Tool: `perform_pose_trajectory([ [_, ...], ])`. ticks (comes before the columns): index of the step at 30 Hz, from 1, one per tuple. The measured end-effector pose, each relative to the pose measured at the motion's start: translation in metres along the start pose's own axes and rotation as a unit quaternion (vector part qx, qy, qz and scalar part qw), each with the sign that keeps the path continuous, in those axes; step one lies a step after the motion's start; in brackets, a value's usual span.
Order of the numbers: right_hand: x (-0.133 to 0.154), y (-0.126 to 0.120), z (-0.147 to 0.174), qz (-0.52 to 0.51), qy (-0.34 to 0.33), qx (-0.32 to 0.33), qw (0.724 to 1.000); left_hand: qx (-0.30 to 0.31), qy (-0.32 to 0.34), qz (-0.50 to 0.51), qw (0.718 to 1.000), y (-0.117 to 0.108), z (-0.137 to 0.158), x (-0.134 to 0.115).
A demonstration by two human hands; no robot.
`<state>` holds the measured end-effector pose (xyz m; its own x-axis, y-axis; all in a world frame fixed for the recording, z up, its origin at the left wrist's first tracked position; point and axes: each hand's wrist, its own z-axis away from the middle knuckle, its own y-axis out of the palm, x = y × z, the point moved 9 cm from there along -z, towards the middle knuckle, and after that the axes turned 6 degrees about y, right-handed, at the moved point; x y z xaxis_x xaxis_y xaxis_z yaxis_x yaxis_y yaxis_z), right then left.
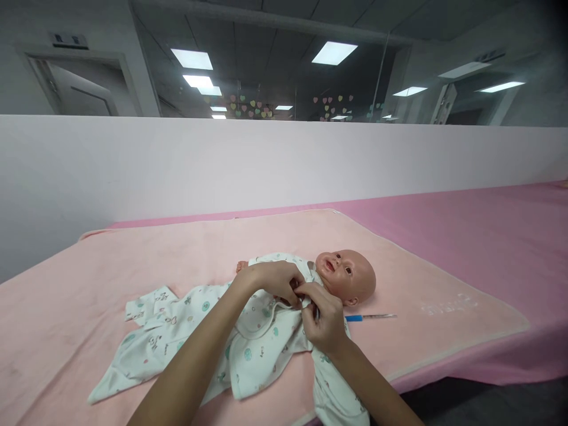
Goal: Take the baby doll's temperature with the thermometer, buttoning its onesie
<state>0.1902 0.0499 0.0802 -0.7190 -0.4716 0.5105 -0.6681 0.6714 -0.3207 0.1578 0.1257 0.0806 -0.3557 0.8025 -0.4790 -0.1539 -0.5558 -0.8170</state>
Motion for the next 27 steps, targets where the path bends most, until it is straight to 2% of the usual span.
perform_pose_trajectory([
  [6, 0.009, -0.002, 0.001, -0.003, -0.04, -0.008, 0.999, -0.006, -0.04, 0.006, 0.999, -0.005, 0.009, 0.005],
  [10, 0.003, -0.001, 0.001, 0.014, -0.013, -0.006, 1.0, -0.001, -0.053, 0.049, 0.997, -0.006, 0.014, 0.008],
  [14, -0.001, 0.004, 0.002, 0.049, -0.002, 0.023, 0.999, 0.002, -0.066, 0.095, 0.993, -0.008, 0.019, 0.014],
  [22, 0.003, 0.011, 0.005, 0.084, -0.025, 0.059, 0.994, -0.006, -0.068, 0.097, 0.993, -0.01, 0.022, 0.018],
  [27, 0.007, 0.014, 0.006, 0.07, -0.046, 0.073, 0.994, -0.007, -0.071, 0.096, 0.993, -0.011, 0.024, 0.018],
])
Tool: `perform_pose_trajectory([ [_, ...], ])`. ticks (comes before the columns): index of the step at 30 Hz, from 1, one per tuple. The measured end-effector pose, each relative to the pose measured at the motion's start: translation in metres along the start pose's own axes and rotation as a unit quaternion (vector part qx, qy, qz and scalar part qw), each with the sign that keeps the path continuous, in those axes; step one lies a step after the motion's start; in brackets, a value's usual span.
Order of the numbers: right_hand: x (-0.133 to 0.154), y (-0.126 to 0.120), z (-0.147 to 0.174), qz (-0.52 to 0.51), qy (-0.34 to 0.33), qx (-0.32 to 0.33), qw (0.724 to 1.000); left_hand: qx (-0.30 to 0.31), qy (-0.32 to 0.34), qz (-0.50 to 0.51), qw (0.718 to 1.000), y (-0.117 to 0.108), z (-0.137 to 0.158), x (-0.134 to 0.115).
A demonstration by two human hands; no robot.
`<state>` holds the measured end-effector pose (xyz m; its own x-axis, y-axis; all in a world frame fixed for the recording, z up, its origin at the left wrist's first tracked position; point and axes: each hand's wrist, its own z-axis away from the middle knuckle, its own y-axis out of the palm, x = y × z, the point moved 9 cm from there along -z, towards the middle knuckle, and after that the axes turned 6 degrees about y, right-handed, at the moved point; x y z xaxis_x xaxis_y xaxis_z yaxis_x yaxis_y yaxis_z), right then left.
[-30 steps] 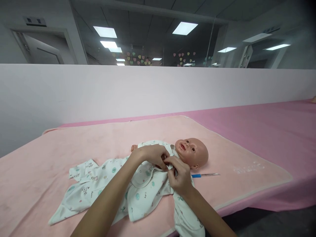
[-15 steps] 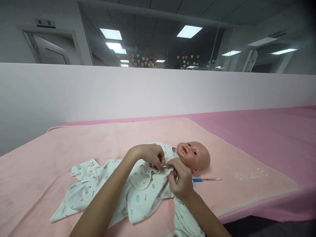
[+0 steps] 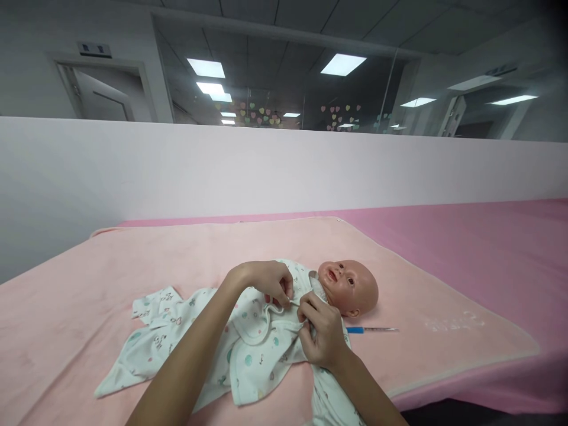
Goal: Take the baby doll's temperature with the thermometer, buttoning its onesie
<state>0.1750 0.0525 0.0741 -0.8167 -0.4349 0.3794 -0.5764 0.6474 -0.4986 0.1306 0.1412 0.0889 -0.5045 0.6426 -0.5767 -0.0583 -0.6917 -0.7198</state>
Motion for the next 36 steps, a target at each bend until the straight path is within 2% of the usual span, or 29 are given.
perform_pose_trajectory([
  [5, 0.006, -0.001, 0.001, -0.03, -0.034, 0.012, 0.999, -0.002, 0.0, -0.001, 1.0, -0.001, 0.001, 0.0],
  [11, 0.007, -0.001, 0.001, -0.004, -0.025, 0.042, 0.999, 0.004, 0.002, -0.008, 1.0, 0.002, -0.002, -0.002],
  [14, 0.004, -0.004, 0.0, 0.017, -0.012, 0.009, 1.0, 0.011, 0.003, -0.027, 1.0, 0.005, -0.004, -0.003],
  [20, 0.001, -0.011, 0.0, -0.016, -0.012, -0.051, 0.998, 0.013, 0.012, -0.033, 0.999, 0.005, -0.004, -0.007],
  [25, 0.005, -0.015, 0.001, -0.063, -0.05, -0.089, 0.993, -0.003, 0.079, -0.075, 0.994, -0.004, 0.007, -0.022],
  [28, 0.005, -0.016, 0.001, -0.073, -0.052, -0.1, 0.991, -0.012, 0.106, -0.097, 0.989, -0.005, 0.011, -0.03],
  [33, 0.004, -0.022, 0.0, -0.065, -0.038, -0.132, 0.988, -0.019, 0.041, -0.151, 0.987, 0.002, 0.001, -0.024],
  [36, 0.001, -0.021, 0.0, -0.061, -0.012, -0.128, 0.99, -0.022, 0.025, -0.168, 0.985, 0.007, 0.0, -0.025],
])
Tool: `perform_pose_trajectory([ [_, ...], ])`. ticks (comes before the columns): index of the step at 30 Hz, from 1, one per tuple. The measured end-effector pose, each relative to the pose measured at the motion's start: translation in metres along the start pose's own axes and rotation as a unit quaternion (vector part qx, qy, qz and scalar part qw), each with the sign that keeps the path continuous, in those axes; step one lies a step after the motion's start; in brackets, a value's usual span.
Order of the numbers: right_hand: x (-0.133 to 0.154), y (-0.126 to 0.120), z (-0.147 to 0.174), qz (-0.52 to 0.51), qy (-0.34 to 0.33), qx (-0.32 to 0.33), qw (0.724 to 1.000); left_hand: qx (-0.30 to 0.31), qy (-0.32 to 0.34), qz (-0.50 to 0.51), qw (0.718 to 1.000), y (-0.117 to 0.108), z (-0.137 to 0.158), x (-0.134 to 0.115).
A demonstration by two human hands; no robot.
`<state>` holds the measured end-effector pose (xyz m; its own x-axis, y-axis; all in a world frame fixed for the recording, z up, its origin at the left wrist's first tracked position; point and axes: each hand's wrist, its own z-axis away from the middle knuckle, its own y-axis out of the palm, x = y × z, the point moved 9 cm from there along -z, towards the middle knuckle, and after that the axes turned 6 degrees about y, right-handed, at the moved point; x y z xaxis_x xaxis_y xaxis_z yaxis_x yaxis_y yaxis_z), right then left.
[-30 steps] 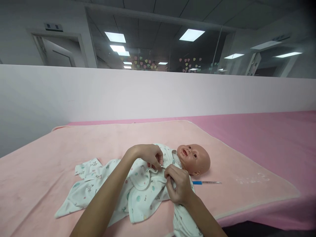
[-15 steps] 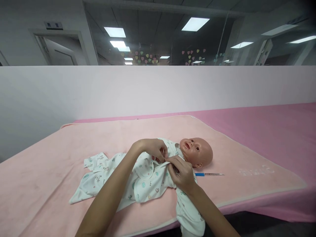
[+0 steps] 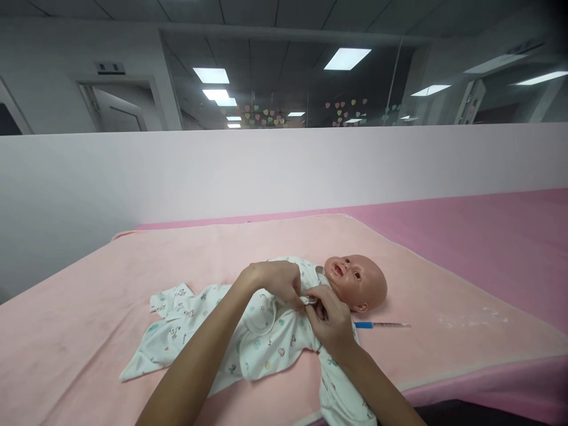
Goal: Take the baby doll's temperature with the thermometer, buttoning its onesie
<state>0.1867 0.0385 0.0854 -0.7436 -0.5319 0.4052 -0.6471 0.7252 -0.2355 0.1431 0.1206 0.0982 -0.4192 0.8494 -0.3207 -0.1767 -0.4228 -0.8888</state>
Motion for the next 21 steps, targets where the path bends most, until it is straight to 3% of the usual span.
perform_pose_trajectory([
  [8, -0.012, -0.001, 0.0, 0.021, 0.05, -0.017, 0.998, 0.001, 0.02, -0.002, 1.0, 0.002, 0.009, -0.019],
  [15, -0.011, -0.001, 0.001, -0.016, 0.045, 0.002, 0.999, 0.007, 0.095, -0.067, 0.993, 0.006, 0.027, -0.064],
  [21, -0.009, 0.0, 0.0, -0.021, 0.032, 0.004, 0.999, 0.017, 0.049, -0.113, 0.992, 0.01, 0.04, -0.069],
])
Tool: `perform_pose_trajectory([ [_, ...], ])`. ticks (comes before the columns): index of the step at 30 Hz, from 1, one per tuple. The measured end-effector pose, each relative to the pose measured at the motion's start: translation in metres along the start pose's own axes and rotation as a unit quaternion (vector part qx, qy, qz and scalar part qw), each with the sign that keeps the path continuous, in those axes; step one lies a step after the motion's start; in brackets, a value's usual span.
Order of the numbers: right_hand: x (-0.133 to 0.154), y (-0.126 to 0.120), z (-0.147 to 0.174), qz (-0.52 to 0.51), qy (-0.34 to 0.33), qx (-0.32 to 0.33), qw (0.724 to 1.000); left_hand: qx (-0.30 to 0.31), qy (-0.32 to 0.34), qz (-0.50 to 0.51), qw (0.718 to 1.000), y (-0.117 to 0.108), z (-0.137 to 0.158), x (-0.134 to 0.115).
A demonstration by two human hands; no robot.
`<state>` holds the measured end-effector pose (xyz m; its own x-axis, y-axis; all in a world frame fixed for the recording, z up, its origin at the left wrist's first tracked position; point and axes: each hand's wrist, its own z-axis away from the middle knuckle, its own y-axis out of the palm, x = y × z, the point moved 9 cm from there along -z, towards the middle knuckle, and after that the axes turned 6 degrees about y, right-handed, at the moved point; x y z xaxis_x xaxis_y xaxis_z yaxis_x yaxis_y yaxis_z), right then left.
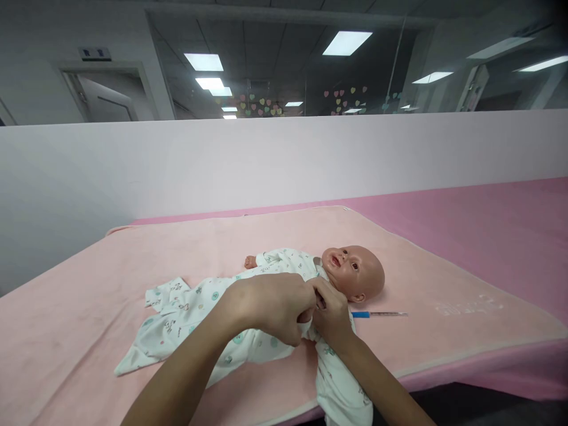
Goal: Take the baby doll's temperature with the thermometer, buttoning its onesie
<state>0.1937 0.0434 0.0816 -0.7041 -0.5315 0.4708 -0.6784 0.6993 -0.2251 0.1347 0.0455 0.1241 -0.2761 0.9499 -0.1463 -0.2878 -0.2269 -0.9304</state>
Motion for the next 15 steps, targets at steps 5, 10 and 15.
perform_pose_trajectory([
  [5, -0.001, 0.001, -0.001, -0.002, 0.021, 0.009, 1.0, -0.039, -0.068, -0.011, 0.997, -0.014, 0.034, 0.01],
  [10, 0.001, 0.007, 0.001, -0.002, 0.002, 0.029, 1.0, -0.087, -0.089, -0.006, 0.992, -0.022, 0.053, 0.009],
  [15, 0.001, 0.009, 0.001, -0.003, 0.002, 0.05, 0.999, -0.112, -0.146, -0.047, 0.982, -0.027, 0.032, 0.023],
])
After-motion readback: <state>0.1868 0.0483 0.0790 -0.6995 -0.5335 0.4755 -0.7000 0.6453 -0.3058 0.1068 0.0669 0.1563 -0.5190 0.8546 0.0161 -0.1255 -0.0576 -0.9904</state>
